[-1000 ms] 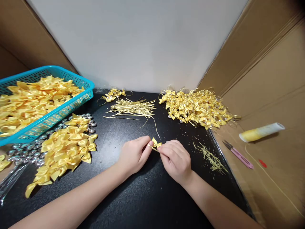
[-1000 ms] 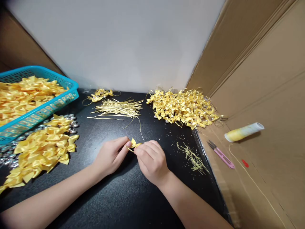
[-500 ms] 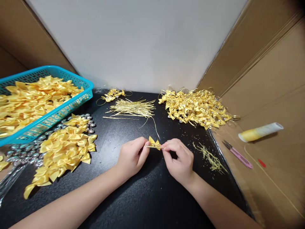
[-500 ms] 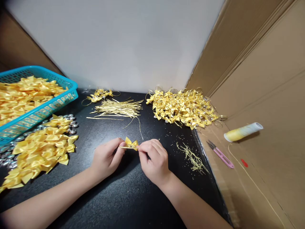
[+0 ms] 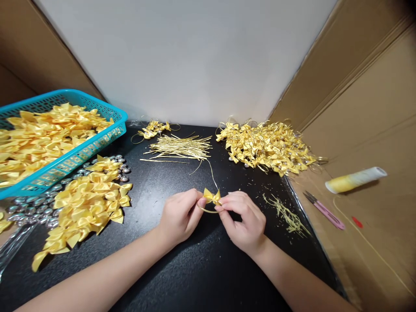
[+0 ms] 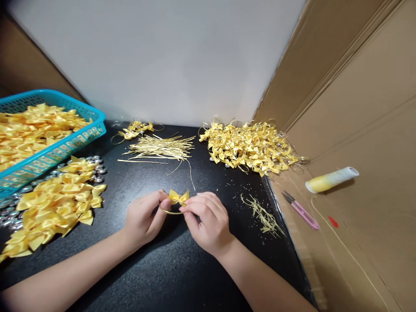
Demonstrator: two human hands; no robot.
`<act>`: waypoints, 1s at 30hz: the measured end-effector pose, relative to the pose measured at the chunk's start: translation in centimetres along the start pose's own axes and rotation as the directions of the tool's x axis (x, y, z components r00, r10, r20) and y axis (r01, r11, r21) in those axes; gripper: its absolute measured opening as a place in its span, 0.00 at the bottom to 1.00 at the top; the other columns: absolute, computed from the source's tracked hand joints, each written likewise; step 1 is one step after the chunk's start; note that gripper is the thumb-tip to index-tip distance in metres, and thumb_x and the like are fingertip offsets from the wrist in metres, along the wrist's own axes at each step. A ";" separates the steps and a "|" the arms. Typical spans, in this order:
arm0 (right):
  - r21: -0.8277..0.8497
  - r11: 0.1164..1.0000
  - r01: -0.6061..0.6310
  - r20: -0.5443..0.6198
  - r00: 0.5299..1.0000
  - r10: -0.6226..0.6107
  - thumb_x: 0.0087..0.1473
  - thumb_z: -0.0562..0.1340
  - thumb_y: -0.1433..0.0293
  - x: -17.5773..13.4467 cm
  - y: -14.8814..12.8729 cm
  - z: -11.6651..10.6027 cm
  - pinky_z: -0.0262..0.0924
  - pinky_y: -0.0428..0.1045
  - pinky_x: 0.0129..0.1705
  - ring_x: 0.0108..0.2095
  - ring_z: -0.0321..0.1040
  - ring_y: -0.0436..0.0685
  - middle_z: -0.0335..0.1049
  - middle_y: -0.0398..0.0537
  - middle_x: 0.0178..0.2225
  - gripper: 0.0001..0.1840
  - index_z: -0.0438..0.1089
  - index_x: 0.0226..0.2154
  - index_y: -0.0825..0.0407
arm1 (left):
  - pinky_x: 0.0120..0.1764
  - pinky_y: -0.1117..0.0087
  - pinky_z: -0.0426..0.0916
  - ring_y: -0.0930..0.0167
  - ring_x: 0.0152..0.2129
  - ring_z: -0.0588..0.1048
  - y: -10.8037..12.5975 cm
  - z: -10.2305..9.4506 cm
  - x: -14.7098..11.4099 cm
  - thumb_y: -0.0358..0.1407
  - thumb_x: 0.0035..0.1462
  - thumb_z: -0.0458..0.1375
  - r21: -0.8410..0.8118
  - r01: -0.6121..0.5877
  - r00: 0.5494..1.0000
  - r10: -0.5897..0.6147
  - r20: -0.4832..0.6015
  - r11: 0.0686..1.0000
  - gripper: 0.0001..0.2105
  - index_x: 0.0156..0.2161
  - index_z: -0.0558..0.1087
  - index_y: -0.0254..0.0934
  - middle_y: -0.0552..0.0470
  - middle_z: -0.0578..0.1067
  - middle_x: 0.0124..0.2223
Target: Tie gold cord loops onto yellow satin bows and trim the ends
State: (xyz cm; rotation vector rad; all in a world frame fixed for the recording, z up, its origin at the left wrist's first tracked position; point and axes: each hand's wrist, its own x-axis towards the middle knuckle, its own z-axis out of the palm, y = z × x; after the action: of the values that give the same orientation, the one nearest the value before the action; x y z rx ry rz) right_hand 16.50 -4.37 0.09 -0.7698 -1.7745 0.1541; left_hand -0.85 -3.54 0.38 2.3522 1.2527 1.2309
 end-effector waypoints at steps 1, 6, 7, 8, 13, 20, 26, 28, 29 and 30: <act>0.001 1.000 -0.005 -0.003 1.000 0.005 0.51 0.62 0.82 0.0 0.0 0.0 0.72 0.54 0.38 0.32 0.73 0.54 0.75 0.46 0.30 0.13 0.67 0.36 0.49 | 0.21 0.76 0.59 0.76 0.15 0.64 0.0 0.0 0.0 0.30 0.61 0.48 -0.002 -0.001 1.000 0.001 -0.003 1.000 0.10 0.28 0.65 0.37 0.56 0.68 0.20; 0.016 0.999 -0.038 -0.009 0.999 0.038 0.51 0.62 0.81 0.1 -0.2 0.1 0.71 0.54 0.39 0.33 0.74 0.54 0.75 0.46 0.31 0.12 0.67 0.36 0.49 | 0.22 0.76 0.59 0.76 0.16 0.65 0.0 0.1 -0.1 0.29 0.61 0.49 -0.050 0.005 1.000 -0.004 0.005 0.999 0.09 0.29 0.65 0.37 0.56 0.68 0.21; 0.022 0.999 -0.048 -0.010 0.999 0.049 0.51 0.62 0.82 0.1 -0.2 0.1 0.71 0.54 0.39 0.33 0.74 0.55 0.75 0.46 0.31 0.12 0.68 0.36 0.49 | 0.22 0.76 0.59 0.76 0.16 0.65 0.0 0.1 -0.2 0.30 0.61 0.49 -0.069 0.013 1.000 -0.012 0.010 0.998 0.09 0.29 0.65 0.37 0.56 0.68 0.21; 0.028 0.998 -0.057 -0.012 0.998 0.057 0.51 0.61 0.82 0.2 -0.2 0.1 0.71 0.53 0.38 0.33 0.74 0.54 0.75 0.46 0.31 0.13 0.68 0.36 0.49 | 0.22 0.76 0.59 0.76 0.16 0.64 0.0 0.1 -0.2 0.30 0.61 0.49 -0.093 0.028 0.999 -0.026 0.019 0.995 0.09 0.29 0.65 0.37 0.57 0.67 0.21; 0.053 0.995 -0.083 0.000 0.997 0.083 0.51 0.59 0.84 0.3 -0.3 0.0 0.71 0.52 0.38 0.34 0.74 0.54 0.75 0.47 0.31 0.14 0.68 0.36 0.51 | 0.23 0.75 0.60 0.75 0.18 0.65 0.2 0.2 -0.1 0.33 0.61 0.50 -0.256 0.224 0.974 -0.207 0.092 0.940 0.08 0.29 0.65 0.37 0.56 0.67 0.23; 0.024 0.996 -0.086 0.015 0.996 0.086 0.52 0.57 0.83 0.3 -0.2 -0.1 0.71 0.52 0.36 0.32 0.73 0.54 0.74 0.46 0.30 0.14 0.68 0.36 0.49 | 0.26 0.75 0.65 0.75 0.22 0.69 0.6 0.6 -0.1 0.33 0.61 0.52 -0.516 0.373 0.927 -0.337 0.167 0.771 0.07 0.44 0.63 0.39 0.56 0.70 0.29; 0.018 0.986 -0.164 -0.013 0.986 0.165 0.51 0.58 0.83 0.0 0.1 -0.1 0.70 0.52 0.37 0.33 0.73 0.54 0.74 0.45 0.30 0.13 0.68 0.34 0.49 | 0.27 0.75 0.65 0.75 0.23 0.69 0.6 0.6 -0.4 0.30 0.59 0.53 -0.461 0.297 0.952 -0.295 0.077 0.836 0.07 0.42 0.64 0.39 0.55 0.72 0.30; 0.016 0.976 -0.216 -0.026 0.976 0.216 0.51 0.58 0.82 -0.1 0.2 -0.1 0.70 0.51 0.37 0.33 0.73 0.54 0.73 0.45 0.31 0.12 0.67 0.33 0.49 | 0.29 0.74 0.66 0.75 0.24 0.70 0.5 0.6 -0.3 0.29 0.58 0.53 -0.475 0.287 0.955 -0.289 0.072 0.832 0.08 0.43 0.65 0.40 0.55 0.73 0.31; 0.018 0.971 -0.239 -0.029 0.970 0.239 0.52 0.58 0.81 -0.1 0.2 -0.1 0.69 0.51 0.36 0.33 0.73 0.54 0.73 0.45 0.30 0.11 0.67 0.32 0.49 | 0.30 0.74 0.66 0.75 0.24 0.71 0.5 0.6 -0.3 0.29 0.58 0.53 -0.487 0.300 0.952 -0.290 0.099 0.820 0.08 0.43 0.65 0.40 0.55 0.73 0.31; 0.023 0.964 -0.263 -0.025 0.964 0.264 0.52 0.58 0.81 -0.1 0.3 -0.1 0.69 0.51 0.36 0.33 0.72 0.54 0.73 0.45 0.30 0.10 0.67 0.32 0.49 | 0.30 0.73 0.67 0.75 0.25 0.72 0.5 0.6 -0.2 0.29 0.59 0.53 -0.504 0.327 0.944 -0.295 0.146 0.799 0.07 0.42 0.66 0.40 0.55 0.73 0.31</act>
State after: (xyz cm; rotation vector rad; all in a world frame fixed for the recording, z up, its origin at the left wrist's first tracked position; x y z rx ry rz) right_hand 16.69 -4.25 -0.10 -0.9879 -1.6365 0.3363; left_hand -0.19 -3.85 0.13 1.7008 1.0575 1.1908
